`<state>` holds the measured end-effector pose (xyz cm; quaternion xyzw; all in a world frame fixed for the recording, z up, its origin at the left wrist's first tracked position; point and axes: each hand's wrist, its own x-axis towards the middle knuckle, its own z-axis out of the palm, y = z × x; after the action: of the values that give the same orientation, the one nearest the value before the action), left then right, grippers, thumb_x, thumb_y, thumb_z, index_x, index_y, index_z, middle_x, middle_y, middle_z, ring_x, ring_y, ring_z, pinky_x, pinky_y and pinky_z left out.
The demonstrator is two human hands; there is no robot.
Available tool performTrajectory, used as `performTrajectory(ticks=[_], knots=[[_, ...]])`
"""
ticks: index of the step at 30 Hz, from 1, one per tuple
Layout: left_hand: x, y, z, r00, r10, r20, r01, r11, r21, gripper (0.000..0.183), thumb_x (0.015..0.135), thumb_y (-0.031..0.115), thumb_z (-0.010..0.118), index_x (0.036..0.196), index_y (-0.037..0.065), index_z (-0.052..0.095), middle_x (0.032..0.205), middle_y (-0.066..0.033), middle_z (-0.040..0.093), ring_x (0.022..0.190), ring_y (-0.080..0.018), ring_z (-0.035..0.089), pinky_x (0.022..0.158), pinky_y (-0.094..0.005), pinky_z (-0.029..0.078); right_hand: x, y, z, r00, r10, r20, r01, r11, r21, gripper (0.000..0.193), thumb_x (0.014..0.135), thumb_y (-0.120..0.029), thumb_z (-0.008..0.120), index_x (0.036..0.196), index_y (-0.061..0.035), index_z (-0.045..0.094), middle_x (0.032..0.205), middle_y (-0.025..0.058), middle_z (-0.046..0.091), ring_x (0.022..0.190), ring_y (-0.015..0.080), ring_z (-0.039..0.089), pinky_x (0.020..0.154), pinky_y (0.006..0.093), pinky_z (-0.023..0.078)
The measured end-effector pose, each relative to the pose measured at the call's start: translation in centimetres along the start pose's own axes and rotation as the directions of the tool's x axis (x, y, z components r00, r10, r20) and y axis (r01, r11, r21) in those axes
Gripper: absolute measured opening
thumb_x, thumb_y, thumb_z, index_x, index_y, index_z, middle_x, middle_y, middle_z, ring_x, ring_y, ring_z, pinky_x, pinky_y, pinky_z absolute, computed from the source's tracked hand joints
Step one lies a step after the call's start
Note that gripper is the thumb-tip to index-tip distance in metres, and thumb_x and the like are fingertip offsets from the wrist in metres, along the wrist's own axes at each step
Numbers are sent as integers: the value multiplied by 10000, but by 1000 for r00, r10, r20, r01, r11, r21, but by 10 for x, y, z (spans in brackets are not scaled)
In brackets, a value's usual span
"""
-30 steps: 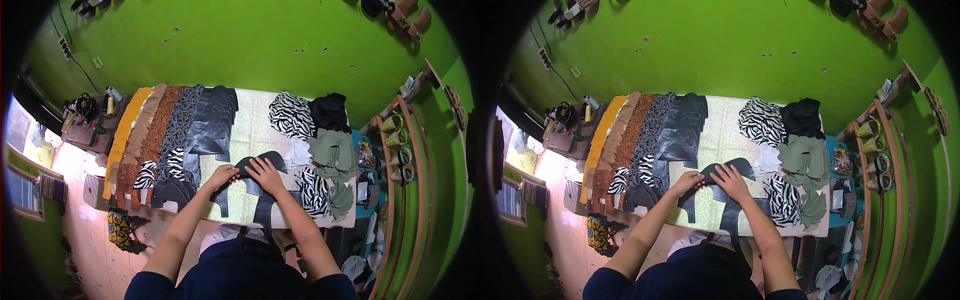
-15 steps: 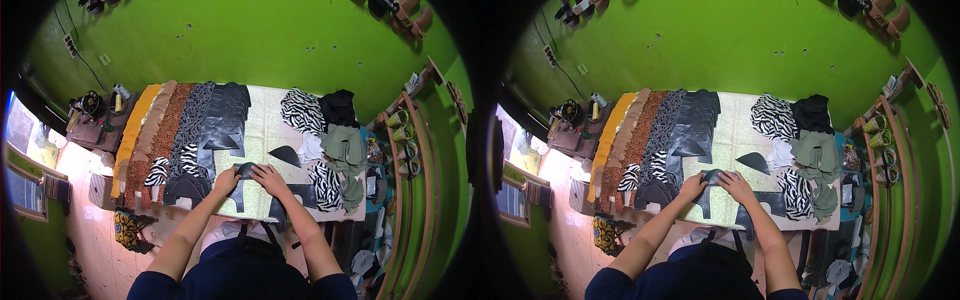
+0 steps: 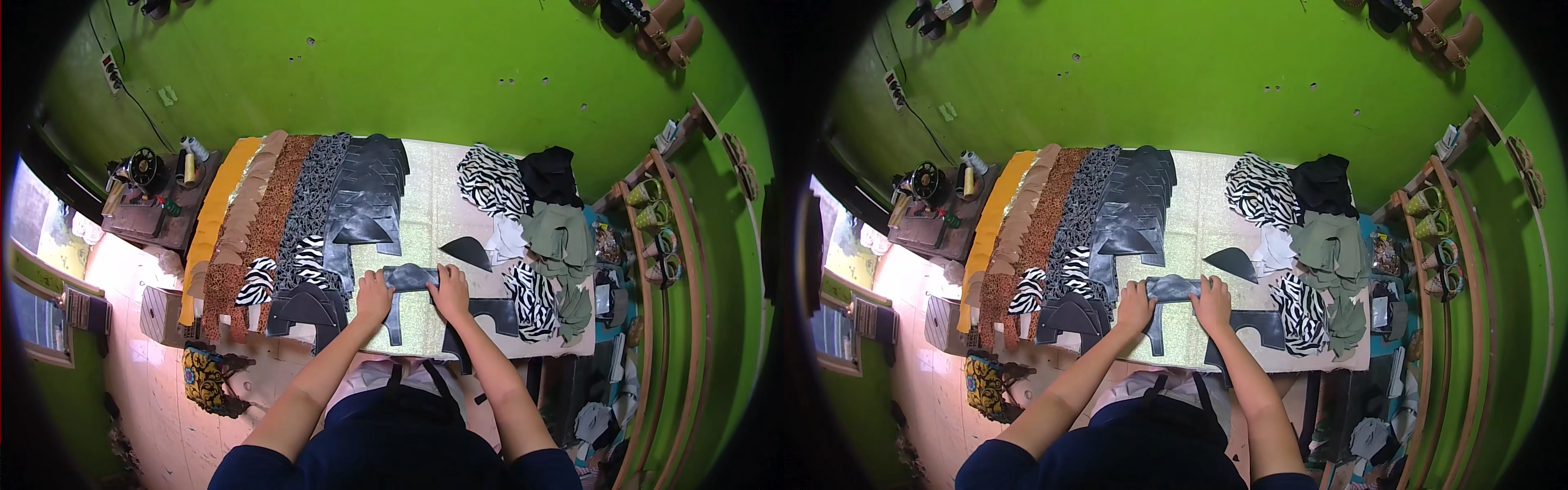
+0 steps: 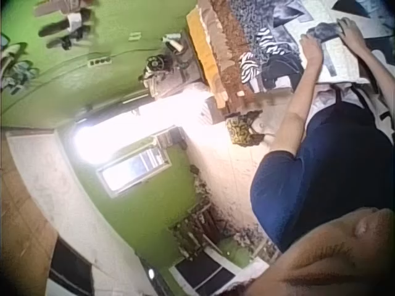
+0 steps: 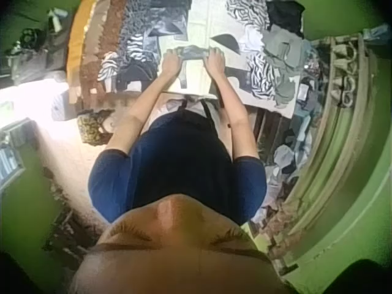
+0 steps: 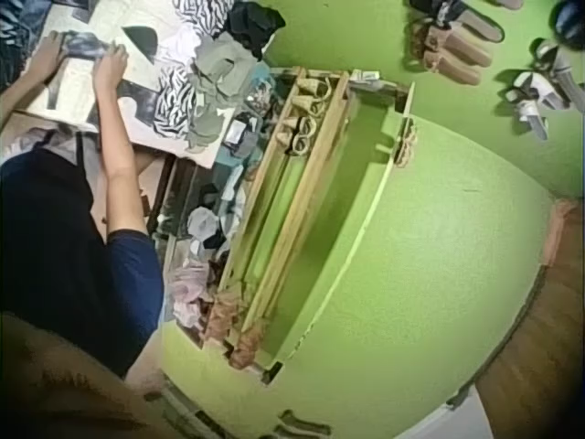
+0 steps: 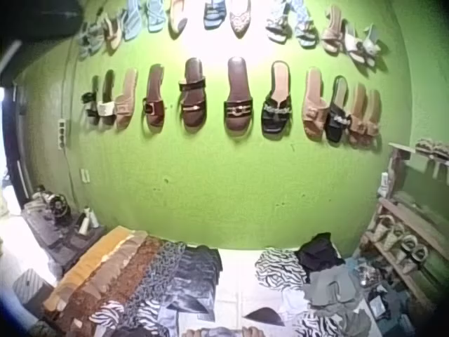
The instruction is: The recorder organizes and sorts pre-cut fabric pieces with different patterns on a table.
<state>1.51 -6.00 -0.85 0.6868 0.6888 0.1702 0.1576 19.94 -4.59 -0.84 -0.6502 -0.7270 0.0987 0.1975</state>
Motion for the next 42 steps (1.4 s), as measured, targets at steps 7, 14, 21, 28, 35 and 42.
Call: performTrajectory(ticks=[7, 14, 21, 28, 35, 42], knots=[[4, 3, 0, 995, -85, 51, 92, 986, -141, 493, 733, 161, 661, 1134, -14, 432, 1006, -217, 502, 918, -369, 495, 795, -407, 433, 12, -14, -4, 928, 313, 200, -347, 923, 164, 534, 723, -157, 678, 1187, -37, 441, 1075, 191, 546, 959, 359, 546, 822, 408, 438], [15, -2, -27, 979, -91, 181, 156, 908, -388, 483, 750, 126, 637, 1149, 13, 390, 957, -280, 570, 912, -401, 563, 781, -424, 445, 24, -13, -9, 911, 294, 289, -374, 885, 279, 482, 742, -112, 647, 1176, -43, 446, 1074, 186, 562, 1000, 331, 545, 864, 392, 421], [69, -37, -75, 993, -116, -7, 96, 854, -511, 468, 747, 72, 636, 1160, 47, 415, 961, -267, 572, 920, -405, 558, 767, -411, 446, 81, -50, 1, 987, 157, 41, -159, 883, 442, 518, 761, -49, 603, 1237, -40, 400, 1187, 245, 480, 1099, 365, 474, 916, 367, 388], [80, -83, -77, 987, -149, -55, 116, 915, -386, 410, 748, 71, 632, 1112, 34, 446, 925, -206, 583, 878, -345, 577, 746, -373, 447, 98, -92, 31, 995, 100, 22, -99, 871, 480, 369, 769, -6, 562, 1127, -65, 494, 974, 191, 495, 910, 347, 513, 820, 391, 409], [72, -90, -59, 984, -166, -68, 150, 971, -188, 274, 736, 107, 635, 954, 29, 489, 878, -175, 530, 864, -341, 533, 766, -417, 418, 83, -98, 57, 980, -61, -191, 81, 992, 100, 106, 730, -100, 614, 829, -125, 642, 1047, 153, 481, 986, 339, 440, 846, 416, 360], [64, -73, -59, 932, 36, -361, 21, 988, 154, 244, 691, 109, 616, 916, 51, 544, 915, -84, 505, 895, -258, 487, 754, -365, 390, 83, -95, 52, 972, -78, -221, 92, 994, 56, 111, 707, -124, 626, 804, -154, 672, 1135, 141, 442, 1079, 329, 392, 913, 437, 303]])
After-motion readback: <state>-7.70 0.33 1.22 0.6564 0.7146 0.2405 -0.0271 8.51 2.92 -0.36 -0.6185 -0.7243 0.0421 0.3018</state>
